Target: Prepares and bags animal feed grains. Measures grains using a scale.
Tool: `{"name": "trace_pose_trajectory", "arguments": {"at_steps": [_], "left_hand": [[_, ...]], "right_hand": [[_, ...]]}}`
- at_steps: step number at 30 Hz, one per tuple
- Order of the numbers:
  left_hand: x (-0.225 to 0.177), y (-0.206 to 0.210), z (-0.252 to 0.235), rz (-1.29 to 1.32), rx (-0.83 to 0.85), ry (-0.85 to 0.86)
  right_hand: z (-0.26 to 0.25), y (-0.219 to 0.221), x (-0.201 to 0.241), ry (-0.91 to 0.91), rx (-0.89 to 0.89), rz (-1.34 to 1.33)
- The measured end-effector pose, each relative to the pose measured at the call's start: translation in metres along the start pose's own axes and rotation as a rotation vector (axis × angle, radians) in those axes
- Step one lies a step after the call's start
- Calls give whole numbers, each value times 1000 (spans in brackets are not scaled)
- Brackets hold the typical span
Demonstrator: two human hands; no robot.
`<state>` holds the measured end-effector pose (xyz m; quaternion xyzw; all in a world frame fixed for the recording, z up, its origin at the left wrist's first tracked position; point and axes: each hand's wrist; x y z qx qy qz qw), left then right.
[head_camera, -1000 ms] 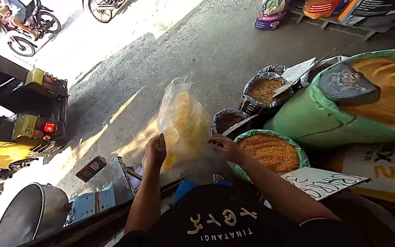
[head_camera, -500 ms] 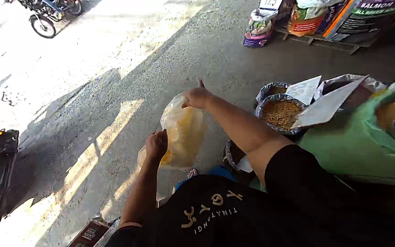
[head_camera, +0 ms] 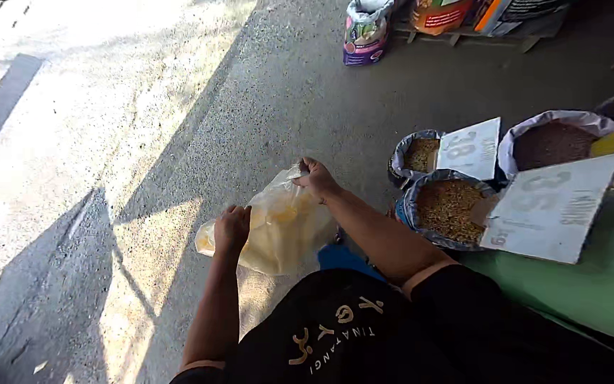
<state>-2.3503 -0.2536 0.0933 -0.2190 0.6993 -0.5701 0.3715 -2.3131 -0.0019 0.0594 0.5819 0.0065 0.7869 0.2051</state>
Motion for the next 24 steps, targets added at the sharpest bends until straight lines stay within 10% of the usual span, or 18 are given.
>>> {"name": "trace_pose_trajectory", "arguments": {"at_steps": [10,24], "left_hand": [[-50,49,-278,524,246,105],[-148,245,-534,268,1027,525]], "right_hand": [[-103,-86,36,-212,-123,168],[-228,-229,29,267,-754,156]]}}
Point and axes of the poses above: each hand's wrist, its own z-axis away from the middle knuckle, its own y-axis out of the palm, x = y × z, and after that the axes turned 9 degrees about y, right-handed
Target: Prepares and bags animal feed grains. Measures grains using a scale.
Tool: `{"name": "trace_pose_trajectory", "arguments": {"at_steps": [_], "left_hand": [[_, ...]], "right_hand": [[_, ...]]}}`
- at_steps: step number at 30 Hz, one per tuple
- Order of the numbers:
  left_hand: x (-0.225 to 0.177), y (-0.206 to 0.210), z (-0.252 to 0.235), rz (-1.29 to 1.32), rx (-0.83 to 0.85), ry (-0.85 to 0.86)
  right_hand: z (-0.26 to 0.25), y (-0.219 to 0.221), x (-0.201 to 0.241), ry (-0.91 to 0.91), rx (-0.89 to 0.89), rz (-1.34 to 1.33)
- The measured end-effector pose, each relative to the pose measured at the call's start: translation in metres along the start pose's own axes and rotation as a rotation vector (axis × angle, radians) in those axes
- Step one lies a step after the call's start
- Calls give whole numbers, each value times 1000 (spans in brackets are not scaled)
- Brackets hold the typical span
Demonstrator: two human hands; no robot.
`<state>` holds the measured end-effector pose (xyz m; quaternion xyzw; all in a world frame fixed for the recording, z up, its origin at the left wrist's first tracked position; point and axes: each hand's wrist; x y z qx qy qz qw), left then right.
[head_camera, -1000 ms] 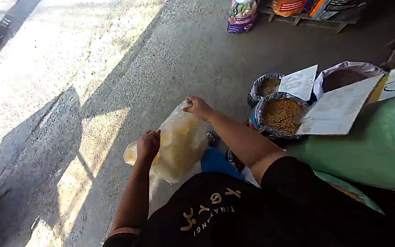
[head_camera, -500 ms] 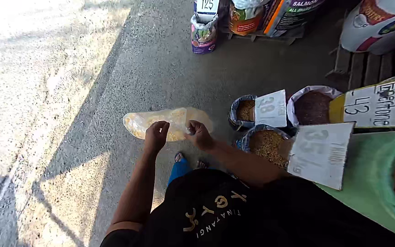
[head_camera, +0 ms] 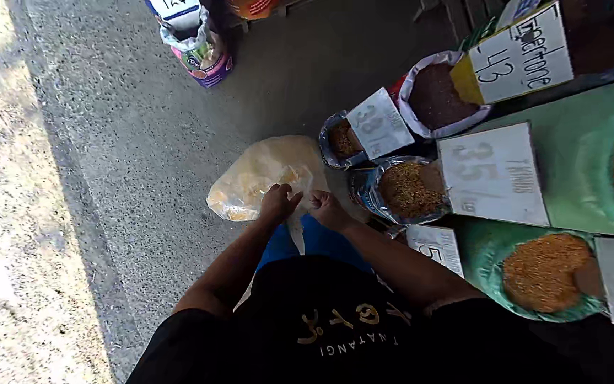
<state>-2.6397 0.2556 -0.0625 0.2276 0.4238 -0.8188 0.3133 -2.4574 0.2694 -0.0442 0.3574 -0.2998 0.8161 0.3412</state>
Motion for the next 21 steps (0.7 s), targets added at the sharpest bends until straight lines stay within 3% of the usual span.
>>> {"name": "trace_pose_trajectory", "arguments": {"at_steps": [4,7,11,16,19,21], "left_hand": [[-17,-8,-31,0,170,-86],[-38,-16,-50,-113,282,-149],[-52,-33,-74,-248,368,-103],[-58,-69,-88,-216,226,-57],[-56,-80,-88,-175,103,-69],[-59,-80,-88,-155,62,-82]], "right_hand": [[-12,-3,-2,158,-142,-363],[-23,-11,-1,195,-167,-471],[-34,-26,8,208,-214,-615],[-49,-61,22,311,-481,-814],[-55,-86,16,410,-638,-757],[-64,-98,13,501,-680,-573]]}}
Point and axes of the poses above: each hand's wrist, its own z-axis away from the middle knuckle, its own y-axis out of the palm, x = y × z, and after that the axes turned 9 degrees about y, right-handed
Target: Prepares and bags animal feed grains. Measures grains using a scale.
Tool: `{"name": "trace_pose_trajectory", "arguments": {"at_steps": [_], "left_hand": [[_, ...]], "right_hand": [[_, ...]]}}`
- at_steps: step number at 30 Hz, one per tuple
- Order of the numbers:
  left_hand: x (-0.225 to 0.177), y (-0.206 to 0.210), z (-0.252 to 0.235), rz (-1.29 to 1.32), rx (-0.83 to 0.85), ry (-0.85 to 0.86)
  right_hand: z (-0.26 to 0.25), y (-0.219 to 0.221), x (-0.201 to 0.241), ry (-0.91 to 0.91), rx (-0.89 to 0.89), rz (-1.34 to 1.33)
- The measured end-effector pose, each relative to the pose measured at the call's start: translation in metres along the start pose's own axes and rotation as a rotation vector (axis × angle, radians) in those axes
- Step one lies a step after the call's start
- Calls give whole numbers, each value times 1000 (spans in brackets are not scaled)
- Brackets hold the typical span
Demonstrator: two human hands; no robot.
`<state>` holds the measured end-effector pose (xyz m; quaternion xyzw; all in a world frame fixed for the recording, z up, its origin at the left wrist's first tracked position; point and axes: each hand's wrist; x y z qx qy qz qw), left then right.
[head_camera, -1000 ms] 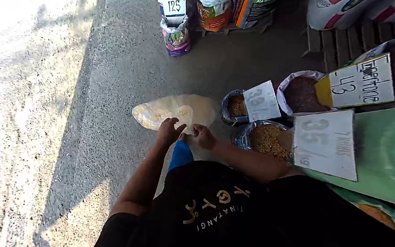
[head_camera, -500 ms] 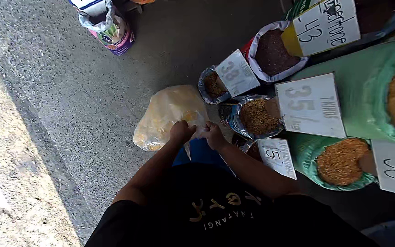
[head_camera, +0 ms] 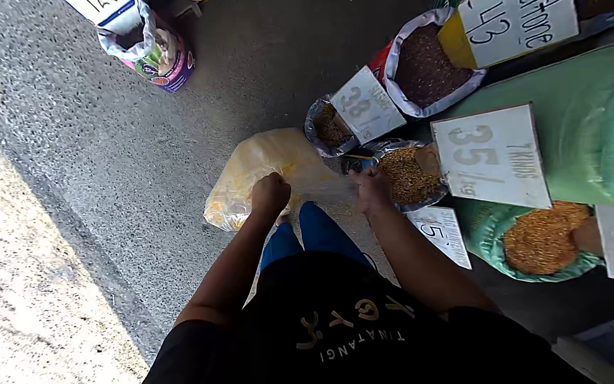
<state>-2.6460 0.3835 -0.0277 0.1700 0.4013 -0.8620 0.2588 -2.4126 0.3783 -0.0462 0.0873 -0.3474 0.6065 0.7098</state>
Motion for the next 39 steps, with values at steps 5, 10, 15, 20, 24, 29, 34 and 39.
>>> {"name": "trace_pose_trajectory", "arguments": {"at_steps": [5,10,15,20,24,29,34,39], "left_hand": [[-10,8,6,12,-105,27],[-21,17,-1,23,-91,78],[-26,19,-5,-90,-49,50],[11,13,3,-85,-101,-9],[27,19,20,6,12,-109],[21,31,26,652,130,-254],[-1,42,3,454,250,-304],[25,12,-19,-18,259,-139]], "right_hand": [[5,13,45,-369,55,920],[22,71,32,-380,534,1393],[8,66,3,-518,614,1331],[9,22,-18,-770,525,1209],[5,8,-29,-600,583,1143],[4,10,-25,-717,607,933],[2,12,-24,-700,682,882],[-4,1,-27,-755,686,978]]}}
Point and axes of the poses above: each hand's wrist, its own z-axis away from the middle knuckle, its own y-axis out of the palm, x = y × z, and after that the axes turned 9 degrees about y, right-handed
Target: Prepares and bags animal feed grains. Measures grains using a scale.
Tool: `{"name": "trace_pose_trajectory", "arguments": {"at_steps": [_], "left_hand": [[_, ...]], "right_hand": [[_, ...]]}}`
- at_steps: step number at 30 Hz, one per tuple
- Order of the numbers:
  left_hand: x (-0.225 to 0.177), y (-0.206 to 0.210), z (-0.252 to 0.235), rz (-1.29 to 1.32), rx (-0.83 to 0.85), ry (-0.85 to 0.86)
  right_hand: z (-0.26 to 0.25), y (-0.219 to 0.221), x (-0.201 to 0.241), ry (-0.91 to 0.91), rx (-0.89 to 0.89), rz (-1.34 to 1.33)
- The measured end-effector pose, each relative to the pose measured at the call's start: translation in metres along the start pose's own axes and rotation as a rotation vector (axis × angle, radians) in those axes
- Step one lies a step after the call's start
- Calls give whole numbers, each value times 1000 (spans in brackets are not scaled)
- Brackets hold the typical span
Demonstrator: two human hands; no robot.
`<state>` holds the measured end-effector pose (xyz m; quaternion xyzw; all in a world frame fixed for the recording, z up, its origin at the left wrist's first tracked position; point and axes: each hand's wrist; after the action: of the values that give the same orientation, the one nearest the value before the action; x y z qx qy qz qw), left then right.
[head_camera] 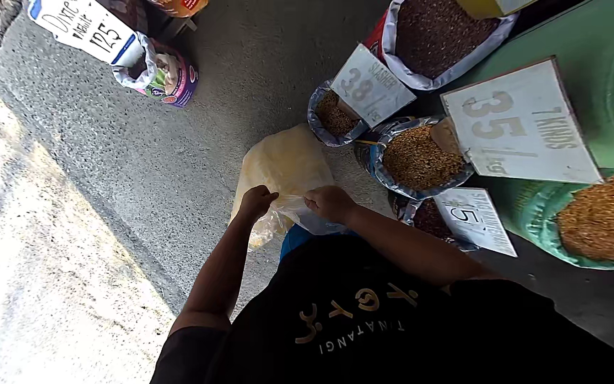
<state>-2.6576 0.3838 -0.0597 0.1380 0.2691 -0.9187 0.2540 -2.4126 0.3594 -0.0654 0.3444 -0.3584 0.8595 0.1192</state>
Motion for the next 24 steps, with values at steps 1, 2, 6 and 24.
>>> {"name": "trace_pose_trajectory", "arguments": {"at_steps": [1,2,6,24], "left_hand": [[15,-11,-2,-12,-89,-63],[36,-21,-1,21,-194,-160],[58,-73,30,338,-599,-264],[-4,-174,-24,1055,-586,724]], "right_hand": [[-1,1,2,-22,-27,1],[-3,0,5,-44,-46,9],[-36,-27,24,10,-24,-97],[-243,-159,185,221,-57,413]]}}
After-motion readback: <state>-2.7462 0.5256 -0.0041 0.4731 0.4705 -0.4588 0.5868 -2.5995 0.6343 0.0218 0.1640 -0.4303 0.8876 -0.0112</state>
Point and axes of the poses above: each hand's wrist, its own z-axis away from the middle knuckle, its own y-axis out of the palm, x = y × z, and after that the axes turned 9 degrees about y, right-handed
